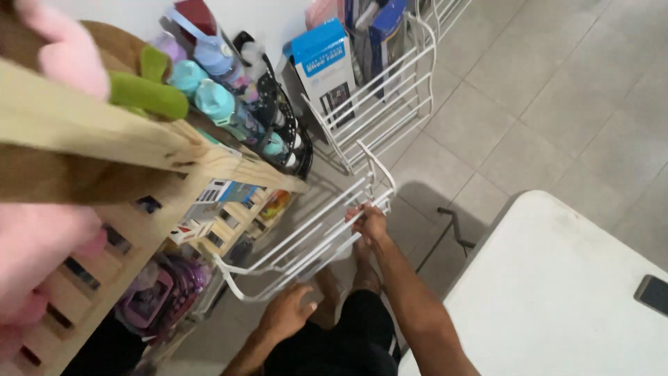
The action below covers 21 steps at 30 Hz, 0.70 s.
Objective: The person assembles a white metal shoe rack by inserting vertical rods into a curved frame and attaching a second frame to complete the structure. The person then lifts the assembled rack and places it on the floor next to other racks.
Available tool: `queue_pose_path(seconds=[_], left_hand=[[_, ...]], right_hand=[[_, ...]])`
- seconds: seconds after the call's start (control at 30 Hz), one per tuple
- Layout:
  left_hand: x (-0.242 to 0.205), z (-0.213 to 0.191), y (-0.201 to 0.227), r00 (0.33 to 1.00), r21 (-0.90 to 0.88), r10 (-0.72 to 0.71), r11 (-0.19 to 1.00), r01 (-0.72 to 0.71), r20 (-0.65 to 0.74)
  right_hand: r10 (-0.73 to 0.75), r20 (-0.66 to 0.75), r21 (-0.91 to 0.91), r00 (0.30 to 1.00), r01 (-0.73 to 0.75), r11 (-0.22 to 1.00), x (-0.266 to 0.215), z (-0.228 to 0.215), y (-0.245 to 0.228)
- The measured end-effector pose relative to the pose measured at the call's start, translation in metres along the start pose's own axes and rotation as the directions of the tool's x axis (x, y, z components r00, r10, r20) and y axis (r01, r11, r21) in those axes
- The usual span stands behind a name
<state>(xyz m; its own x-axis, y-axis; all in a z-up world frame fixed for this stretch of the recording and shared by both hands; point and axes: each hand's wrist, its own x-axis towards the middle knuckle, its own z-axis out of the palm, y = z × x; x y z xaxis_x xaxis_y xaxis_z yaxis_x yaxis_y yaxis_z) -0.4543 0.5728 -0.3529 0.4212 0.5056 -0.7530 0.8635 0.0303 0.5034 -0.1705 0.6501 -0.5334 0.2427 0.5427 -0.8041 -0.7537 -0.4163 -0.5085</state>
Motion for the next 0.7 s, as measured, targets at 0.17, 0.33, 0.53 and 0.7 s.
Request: queue_pose_path(seconds=[0.17, 0.33, 0.53, 0.7], left_hand=[[0.038, 0.007, -0.017, 0.984, -0.097, -0.031, 0.995, 0.014, -0.174], [0.036, 0.001, 0.006, 0.881, -0.21, -0.468, 0.857, 0.471, 0.066], [0.049, 0.005, 0.008, 0.782, -0.205, -0.595, 0.755, 0.623, 0.184], [0.051, 0.037, -0.037, 0.832, -0.24, -0.54, 0.797, 0.555, 0.129]], right_hand=[[0.078, -0.085, -0.165, 0.993, -0.091, 0.982, 0.045, 0.035, -0.008], [0.311, -0.14, 0.083, 0.94, -0.302, 0.95, 0.082, 0.063, -0.019], [0.228, 0.255, -0.71, 0.939, 0.022, 0.704, 0.177, -0.015, 0.089], [0.372, -0.132, -0.083, 0.919, -0.384, 0.92, 0.176, 0.055, 0.073]])
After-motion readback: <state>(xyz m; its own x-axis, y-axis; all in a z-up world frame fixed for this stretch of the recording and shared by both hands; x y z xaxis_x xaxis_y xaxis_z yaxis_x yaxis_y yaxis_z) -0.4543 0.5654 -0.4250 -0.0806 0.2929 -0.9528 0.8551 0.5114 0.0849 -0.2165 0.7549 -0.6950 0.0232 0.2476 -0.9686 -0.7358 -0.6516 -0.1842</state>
